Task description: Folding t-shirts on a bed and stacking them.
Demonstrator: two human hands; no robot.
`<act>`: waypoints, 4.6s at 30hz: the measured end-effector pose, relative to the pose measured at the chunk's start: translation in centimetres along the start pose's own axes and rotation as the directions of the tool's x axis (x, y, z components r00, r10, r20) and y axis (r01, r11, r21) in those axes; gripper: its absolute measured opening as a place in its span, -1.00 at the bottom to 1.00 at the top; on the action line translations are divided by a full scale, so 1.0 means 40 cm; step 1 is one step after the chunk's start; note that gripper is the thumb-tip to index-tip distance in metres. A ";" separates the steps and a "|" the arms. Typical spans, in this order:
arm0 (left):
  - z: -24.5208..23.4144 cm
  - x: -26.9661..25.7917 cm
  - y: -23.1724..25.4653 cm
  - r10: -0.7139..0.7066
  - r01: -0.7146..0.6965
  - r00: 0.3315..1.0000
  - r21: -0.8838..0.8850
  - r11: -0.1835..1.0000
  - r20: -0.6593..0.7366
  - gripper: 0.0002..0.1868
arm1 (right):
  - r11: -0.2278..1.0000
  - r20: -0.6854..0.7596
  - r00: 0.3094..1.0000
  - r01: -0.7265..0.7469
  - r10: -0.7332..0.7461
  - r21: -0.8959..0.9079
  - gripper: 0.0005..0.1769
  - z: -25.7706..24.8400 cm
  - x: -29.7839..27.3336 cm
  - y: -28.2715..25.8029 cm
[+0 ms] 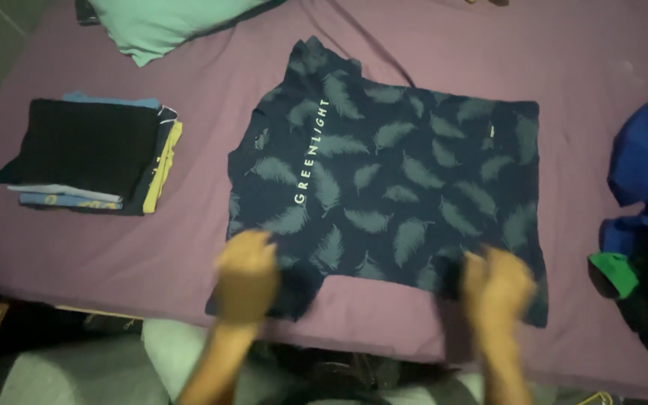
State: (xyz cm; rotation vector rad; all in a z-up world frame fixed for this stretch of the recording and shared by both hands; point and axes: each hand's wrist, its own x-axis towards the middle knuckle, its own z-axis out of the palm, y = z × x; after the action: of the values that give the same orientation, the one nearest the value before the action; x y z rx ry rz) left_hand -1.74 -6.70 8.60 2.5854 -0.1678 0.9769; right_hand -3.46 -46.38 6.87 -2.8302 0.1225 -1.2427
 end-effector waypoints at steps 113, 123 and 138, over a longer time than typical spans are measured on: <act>0.464 0.089 0.060 -0.194 0.210 0.936 -0.024 0.977 0.294 -0.25 | 0.402 0.630 0.668 -0.743 0.397 0.535 -0.76 1.022 0.617 0.848; 0.463 0.094 0.062 -0.204 0.220 0.941 -0.030 0.975 0.271 -0.23 | 0.748 0.402 0.817 -0.556 0.413 0.363 -0.77 1.199 0.565 1.047; 0.441 0.098 0.073 -0.150 0.165 0.957 -0.040 0.986 0.249 -0.23 | 0.992 0.077 0.996 0.028 -0.038 0.126 -0.45 0.494 0.374 0.150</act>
State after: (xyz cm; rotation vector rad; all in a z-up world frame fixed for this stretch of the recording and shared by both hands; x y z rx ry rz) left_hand 11.36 -16.04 -0.13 2.6102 -0.0523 0.5860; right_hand 20.87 -53.50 4.03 -2.7790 -0.0056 -1.1008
